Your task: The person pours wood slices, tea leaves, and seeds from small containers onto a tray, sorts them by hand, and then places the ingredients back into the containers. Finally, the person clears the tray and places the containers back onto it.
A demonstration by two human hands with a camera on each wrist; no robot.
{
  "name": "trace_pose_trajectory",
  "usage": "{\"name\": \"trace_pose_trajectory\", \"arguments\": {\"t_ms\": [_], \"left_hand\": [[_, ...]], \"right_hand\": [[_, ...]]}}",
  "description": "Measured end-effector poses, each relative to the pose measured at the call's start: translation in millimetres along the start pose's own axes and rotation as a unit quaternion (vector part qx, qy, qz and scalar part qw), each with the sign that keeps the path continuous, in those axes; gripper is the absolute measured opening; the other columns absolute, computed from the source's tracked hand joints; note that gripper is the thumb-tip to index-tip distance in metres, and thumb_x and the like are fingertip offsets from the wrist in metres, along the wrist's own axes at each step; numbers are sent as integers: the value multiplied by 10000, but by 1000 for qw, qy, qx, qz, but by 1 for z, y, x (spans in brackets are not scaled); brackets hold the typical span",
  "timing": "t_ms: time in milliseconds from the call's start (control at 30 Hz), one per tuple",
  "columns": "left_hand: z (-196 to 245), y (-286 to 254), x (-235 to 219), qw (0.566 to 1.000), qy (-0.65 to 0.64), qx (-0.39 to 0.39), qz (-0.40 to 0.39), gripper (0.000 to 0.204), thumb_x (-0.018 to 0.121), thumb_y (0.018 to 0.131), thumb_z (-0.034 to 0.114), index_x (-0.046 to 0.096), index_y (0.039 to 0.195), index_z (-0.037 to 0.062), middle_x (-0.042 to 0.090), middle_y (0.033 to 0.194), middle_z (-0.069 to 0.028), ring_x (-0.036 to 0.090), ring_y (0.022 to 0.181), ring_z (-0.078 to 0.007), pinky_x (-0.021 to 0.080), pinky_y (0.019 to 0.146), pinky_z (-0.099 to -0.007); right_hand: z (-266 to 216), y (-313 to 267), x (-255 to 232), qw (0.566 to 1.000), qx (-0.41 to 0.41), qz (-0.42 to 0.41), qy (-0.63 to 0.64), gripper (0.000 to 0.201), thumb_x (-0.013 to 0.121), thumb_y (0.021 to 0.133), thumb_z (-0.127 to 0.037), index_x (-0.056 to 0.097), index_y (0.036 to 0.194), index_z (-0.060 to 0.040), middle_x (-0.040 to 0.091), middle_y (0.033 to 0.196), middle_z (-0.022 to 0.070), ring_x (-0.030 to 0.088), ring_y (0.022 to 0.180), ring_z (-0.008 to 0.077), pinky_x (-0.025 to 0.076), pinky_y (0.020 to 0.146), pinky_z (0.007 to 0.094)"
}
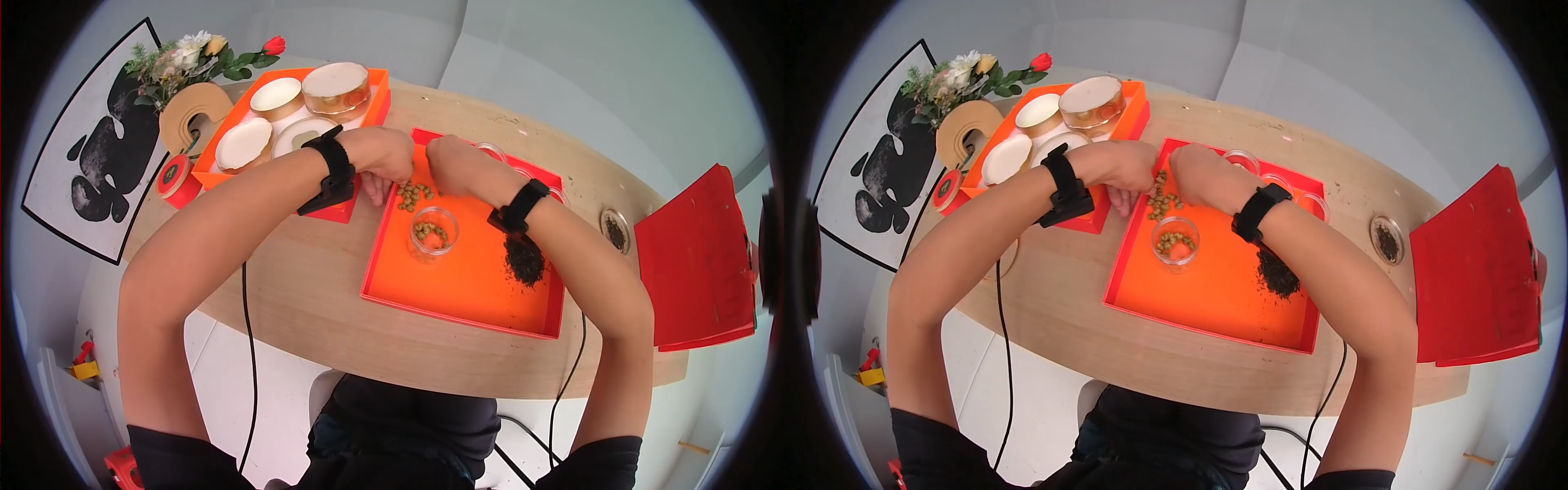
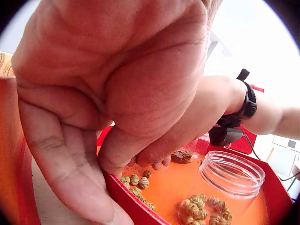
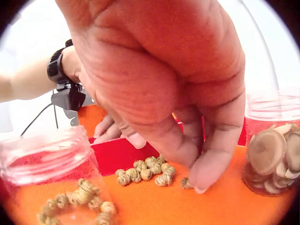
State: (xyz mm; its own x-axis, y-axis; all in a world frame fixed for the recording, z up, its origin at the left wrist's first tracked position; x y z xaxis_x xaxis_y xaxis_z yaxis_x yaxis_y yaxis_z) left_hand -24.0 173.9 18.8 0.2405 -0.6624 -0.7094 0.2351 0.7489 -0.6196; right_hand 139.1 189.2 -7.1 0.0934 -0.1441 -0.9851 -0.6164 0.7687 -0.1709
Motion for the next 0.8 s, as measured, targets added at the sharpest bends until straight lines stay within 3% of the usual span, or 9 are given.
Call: {"name": "trace_pose_trajectory", "arguments": {"t_ms": [67,133,367,467,533,567,633,733,800], "left_hand": [[1,-3,0,1000,16,0,10,370,554,1098,169,770,1185,-119,864,1021,-184,843,803,-206,679,683,-311],[0,4,1,1000,16,-7,1,367,552,1093,162,772,1181,-119,864,1016,-182,843,801,-208,679,683,-310],[-1,4,2,1000,18,-14,14,361,555,1083,162,790,1155,-101,868,1006,-167,842,787,-197,673,678,-322],[2,7,2,999,20,-27,3,360,556,1081,163,791,1159,-98,869,1004,-162,839,779,-193,671,680,-330],[3,9,1,999,28,-28,-3,357,554,1077,156,786,1169,-99,869,1003,-160,839,779,-195,673,684,-333],[4,6,1,999,36,-31,-9,356,553,1073,149,782,1180,-101,869,1002,-157,839,780,-196,675,687,-335],[2,3,1,999,29,-22,2,356,557,1079,155,780,1186,-101,870,1003,-156,840,783,-197,676,693,-333],[3,-1,0,1000,26,-10,5,359,560,1089,164,775,1197,-102,870,1003,-155,840,788,-198,677,705,-330],[2,-4,-1,1000,28,-6,1,363,557,1093,168,773,1202,-103,870,1001,-155,840,791,-199,678,711,-327]], "right_hand": [[0,-2,-3,999,-3,35,26,137,744,890,-33,768,843,93,741,834,301,779,865,437,619,712,503],[1,-1,-8,992,41,-86,88,122,745,883,-29,765,828,79,735,802,279,779,813,413,612,665,490],[1,3,9,998,5,-64,11,99,757,881,-34,775,873,64,734,768,241,770,737,383,597,623,465],[-4,-8,3,991,58,-60,103,99,766,867,-36,775,866,62,736,793,258,771,785,388,592,630,473],[-9,-11,2,997,49,-22,60,243,810,854,-25,789,1074,77,797,1041,271,797,1057,434,656,890,480],[-5,-11,3,997,48,-23,60,243,810,854,-25,789,1074,77,797,1041,271,797,1057,434,656,890,480],[6,-9,6,999,-18,24,32,134,767,848,-26,750,913,90,745,866,259,774,803,368,609,675,462],[-8,-48,-42,986,9,55,160,156,742,849,-10,715,956,99,734,866,205,758,774,304,607,682,434],[-31,-78,-82,964,56,7,260,146,723,854,14,708,984,79,715,856,127,714,726,208,590,680,366]]}}
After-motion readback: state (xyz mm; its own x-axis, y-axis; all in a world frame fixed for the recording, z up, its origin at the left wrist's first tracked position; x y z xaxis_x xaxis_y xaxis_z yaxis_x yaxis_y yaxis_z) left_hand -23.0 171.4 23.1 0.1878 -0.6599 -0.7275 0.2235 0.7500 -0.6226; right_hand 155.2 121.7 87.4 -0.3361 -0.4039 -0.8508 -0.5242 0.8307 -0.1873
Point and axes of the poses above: each hand's wrist, its own y-axis towards the middle knuckle, its own x-axis out of the palm, z = x × y, the point moved 1 cm from there along y, towards the middle knuckle
